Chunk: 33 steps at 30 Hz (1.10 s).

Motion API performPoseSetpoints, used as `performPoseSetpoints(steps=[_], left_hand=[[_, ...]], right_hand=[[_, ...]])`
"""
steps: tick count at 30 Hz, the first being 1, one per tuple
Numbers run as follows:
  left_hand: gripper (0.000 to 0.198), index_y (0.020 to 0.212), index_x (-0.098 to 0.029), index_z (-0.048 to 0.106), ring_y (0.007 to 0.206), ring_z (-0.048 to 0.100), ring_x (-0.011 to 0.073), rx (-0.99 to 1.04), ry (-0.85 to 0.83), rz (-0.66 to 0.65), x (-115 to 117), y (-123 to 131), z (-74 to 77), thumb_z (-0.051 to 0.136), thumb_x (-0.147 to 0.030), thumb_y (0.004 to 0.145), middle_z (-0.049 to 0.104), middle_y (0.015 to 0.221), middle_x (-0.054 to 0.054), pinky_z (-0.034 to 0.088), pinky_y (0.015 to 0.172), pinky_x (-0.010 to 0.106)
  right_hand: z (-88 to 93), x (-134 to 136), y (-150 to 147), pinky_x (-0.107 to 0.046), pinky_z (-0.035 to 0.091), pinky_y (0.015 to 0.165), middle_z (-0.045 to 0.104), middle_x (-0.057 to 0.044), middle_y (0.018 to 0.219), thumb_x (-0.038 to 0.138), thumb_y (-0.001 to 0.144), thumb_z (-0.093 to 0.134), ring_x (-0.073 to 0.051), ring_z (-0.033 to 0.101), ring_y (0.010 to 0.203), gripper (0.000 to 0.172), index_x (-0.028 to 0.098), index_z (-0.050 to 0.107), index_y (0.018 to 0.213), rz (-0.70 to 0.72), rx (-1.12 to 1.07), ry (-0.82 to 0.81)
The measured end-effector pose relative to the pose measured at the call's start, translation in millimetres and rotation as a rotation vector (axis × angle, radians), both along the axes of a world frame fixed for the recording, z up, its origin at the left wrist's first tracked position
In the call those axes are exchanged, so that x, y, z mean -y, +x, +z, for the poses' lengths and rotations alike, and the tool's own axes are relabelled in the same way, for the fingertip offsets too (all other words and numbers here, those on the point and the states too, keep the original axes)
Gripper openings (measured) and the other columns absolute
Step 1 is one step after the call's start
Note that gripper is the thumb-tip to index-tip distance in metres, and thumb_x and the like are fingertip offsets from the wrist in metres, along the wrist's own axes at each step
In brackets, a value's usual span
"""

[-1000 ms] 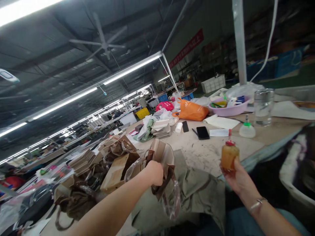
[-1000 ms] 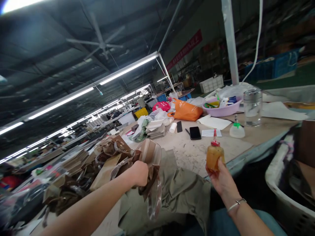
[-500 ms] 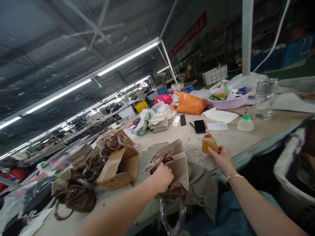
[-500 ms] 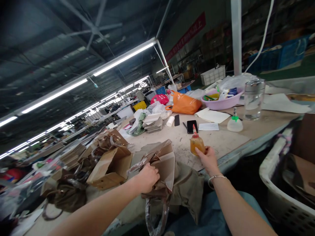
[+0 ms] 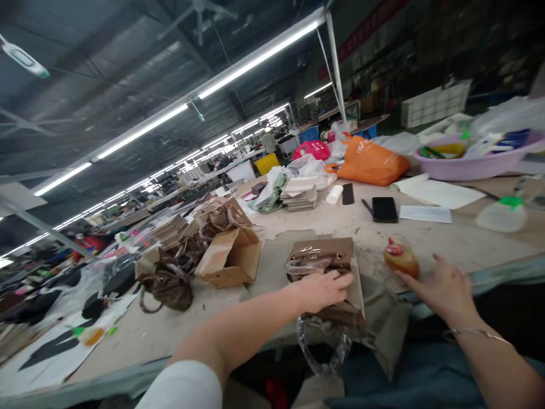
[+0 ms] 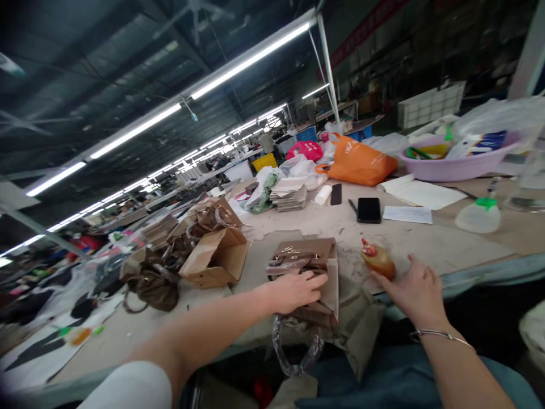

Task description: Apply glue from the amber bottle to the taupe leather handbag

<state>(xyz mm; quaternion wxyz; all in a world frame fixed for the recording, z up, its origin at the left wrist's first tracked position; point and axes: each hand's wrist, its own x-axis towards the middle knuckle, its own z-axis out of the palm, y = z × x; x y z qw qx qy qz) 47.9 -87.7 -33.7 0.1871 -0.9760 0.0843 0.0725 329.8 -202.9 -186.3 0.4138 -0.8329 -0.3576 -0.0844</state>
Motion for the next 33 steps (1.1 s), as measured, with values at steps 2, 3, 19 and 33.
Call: performPoseSetpoints(steps=[2,3,19,33], left_hand=[[0.023,0.1,-0.016,0.06,0.107,0.05,0.0243,0.011,-0.027,0.001,1,-4,1.6,0.056,-0.011,0.078,0.04,0.142,0.013,0.048,0.074,0.033],[0.024,0.101,-0.015,0.06,0.109,0.049,0.0246,0.012,-0.042,0.003,2,-6,1.7,0.055,-0.01,0.078,0.04,0.141,0.014,0.048,0.076,0.032],[0.038,0.123,-0.012,0.051,0.119,0.049,0.0259,0.4,-0.54,0.056,17,-44,-47.6,0.039,-0.008,0.086,0.046,0.13,0.018,0.045,0.103,0.041],[0.02,0.096,-0.017,0.062,0.109,0.061,0.0286,0.848,-1.696,0.736,93,-118,-98.4,0.06,-0.023,0.078,0.063,0.105,0.015,0.049,0.097,0.048]], right_hand=[[26.8,27,-37,-0.061,0.039,0.097,0.054,-0.028,0.119,0.076,0.065,0.056,-0.046,0.052,0.113,0.09,0.008,0.048,0.123,0.046,-0.155,0.098],[40.9,40,-62,-0.056,0.046,0.09,0.058,-0.023,0.114,0.073,0.066,0.059,-0.039,0.058,0.102,0.08,0.012,0.051,0.117,0.118,-0.346,0.183],[78.4,3,-229,-0.029,0.05,0.068,0.066,-0.002,0.071,0.065,0.079,0.065,-0.018,0.064,0.07,0.046,0.018,0.062,0.08,0.6,-1.958,0.574],[46.2,-13,-234,-0.033,0.057,0.064,0.069,-0.004,0.065,0.016,0.059,0.068,-0.025,0.068,0.073,0.012,0.018,0.063,0.069,0.245,-1.749,0.507]])
